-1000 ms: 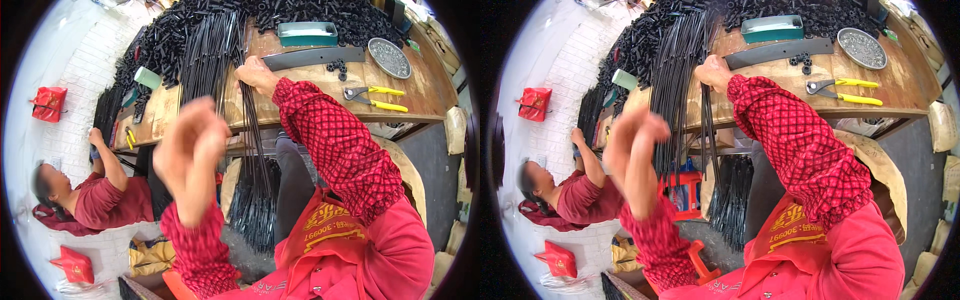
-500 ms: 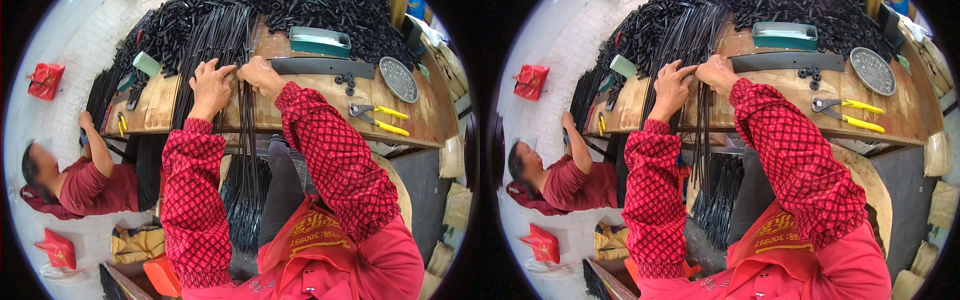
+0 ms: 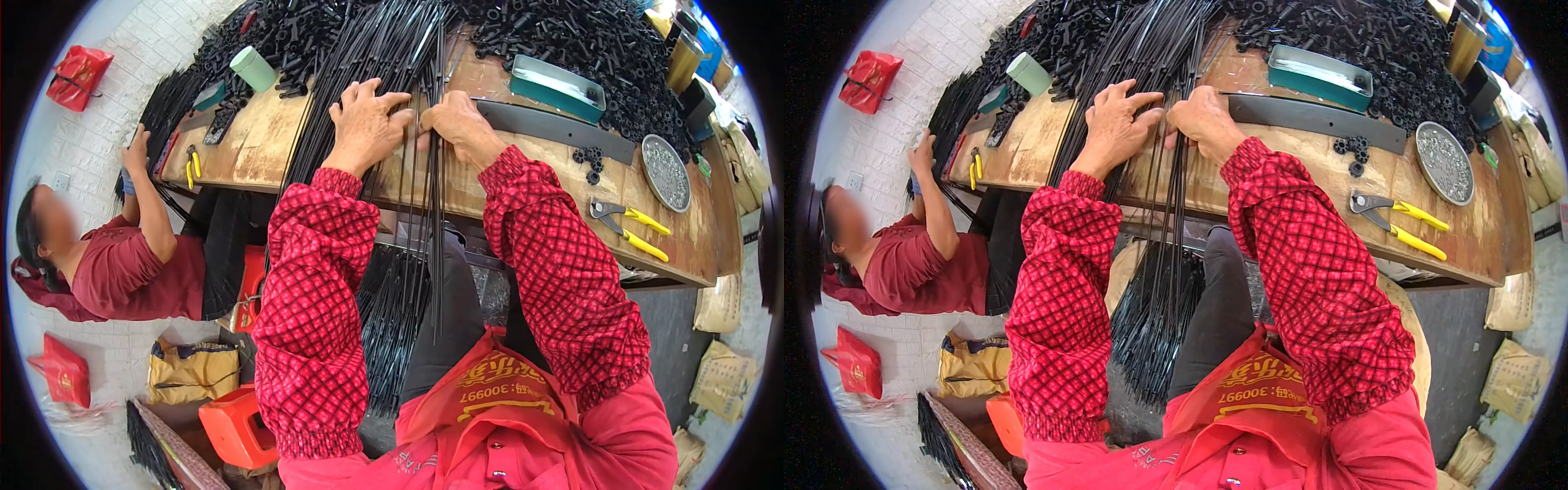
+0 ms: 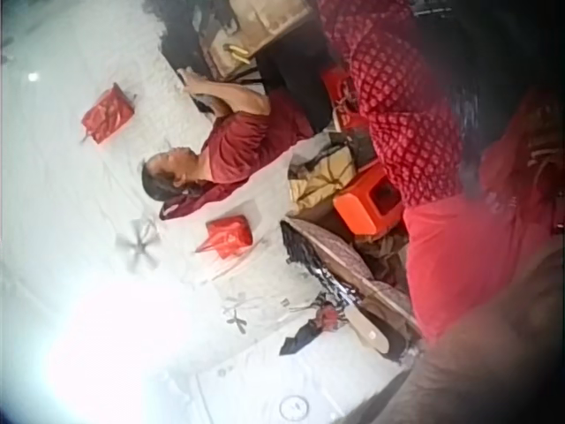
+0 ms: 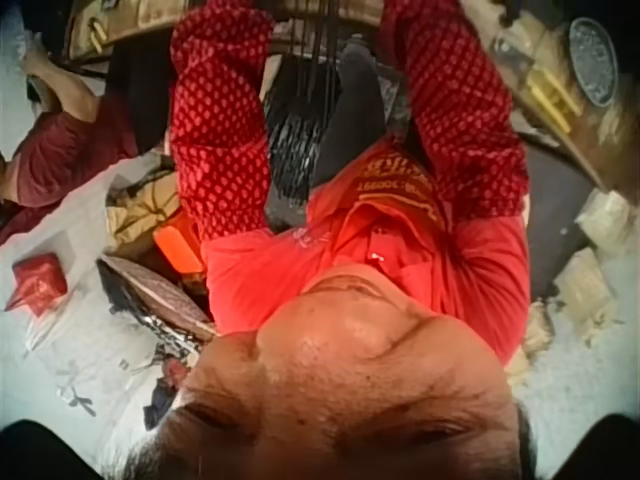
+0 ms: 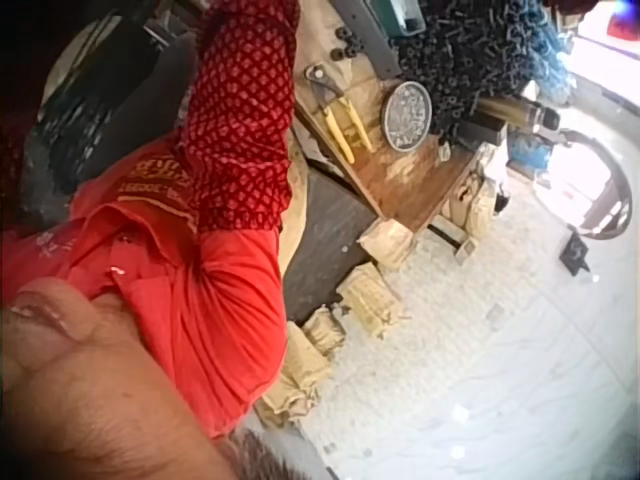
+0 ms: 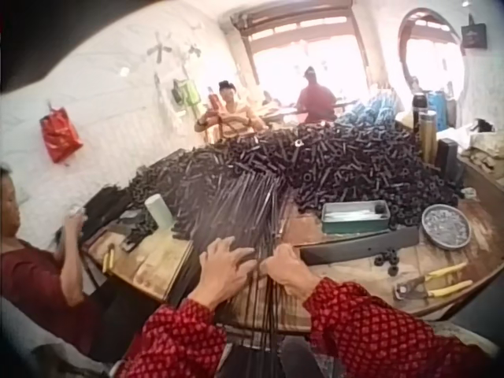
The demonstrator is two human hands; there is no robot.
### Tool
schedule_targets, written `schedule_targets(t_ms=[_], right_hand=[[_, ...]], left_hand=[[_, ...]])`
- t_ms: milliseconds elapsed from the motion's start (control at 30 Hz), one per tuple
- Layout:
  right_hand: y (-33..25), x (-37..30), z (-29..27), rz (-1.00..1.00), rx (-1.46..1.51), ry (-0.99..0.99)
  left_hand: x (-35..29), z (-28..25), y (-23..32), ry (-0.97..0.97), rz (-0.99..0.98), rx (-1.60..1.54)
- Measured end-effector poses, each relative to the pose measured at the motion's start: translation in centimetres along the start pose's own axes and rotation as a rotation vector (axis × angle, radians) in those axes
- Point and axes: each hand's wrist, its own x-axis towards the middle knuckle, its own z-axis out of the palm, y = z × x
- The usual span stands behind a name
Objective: Assembling a mechanical product by inserting black plastic strips into a central hub and trimming them with pliers.
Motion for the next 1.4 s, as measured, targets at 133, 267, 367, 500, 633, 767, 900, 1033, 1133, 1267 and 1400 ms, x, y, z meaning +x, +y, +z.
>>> schedule_targets(t_ms=[133, 267, 367, 500, 633, 767, 900, 1033, 1133, 1267, 1400], right_hand=[[-1.0, -1.1, -0.2, 0.001, -0.038, -0.047], [0.2, -0.4, 0.0, 0.046, 0.069, -0.084], [0.5, -0.5, 0.4, -0.027, 0.188, 0.002], [1.0, 0.4, 0.0, -0.031, 0.006, -0.013], [1.0, 0.7, 0.2, -0.02, -0.046, -0.007], [0.4, 0.2, -0.1, -0.004, 0.05, -0.022], [2.3, -1.2, -1.4, -0.992, -0.926, 0.111], [-0.3, -0.3, -0.7, 0.041, 0.322, 0.043], [-3.0, -0.5, -3.5, -0.016, 0.348, -0.034], [-6.9, 1.5, -9.7, 0.093, 0.591, -0.24], [-9.2, 2.4, -12.2, 0.123, 0.633, -0.286]], left_hand=[[-0.7, 0.2, 0.5, 0.007, 0.015, 0.114], [-1.0, 0.8, 0.1, 0.028, 0.031, 0.171], [-1.0, 0.6, 0.1, 0.021, -0.005, 0.069], [-1.3, 0.9, 0.0, 0.011, 0.048, 0.037], [-1.0, 0.5, -0.1, 0.01, 0.036, 0.074], [-0.8, 0.6, 0.5, 0.087, 0.058, 0.096], [-1.6, -0.3, 0.4, 0.047, 0.092, 0.195], [-1.6, 0.3, -0.4, 0.08, 0.091, 0.253], [-1.9, 0.6, -0.3, 0.134, -0.091, 0.42], [-1.6, 0.5, 0.3, 0.07, -0.203, 0.4], [-1.6, -0.1, 0.7, 0.005, -0.225, 0.328]])
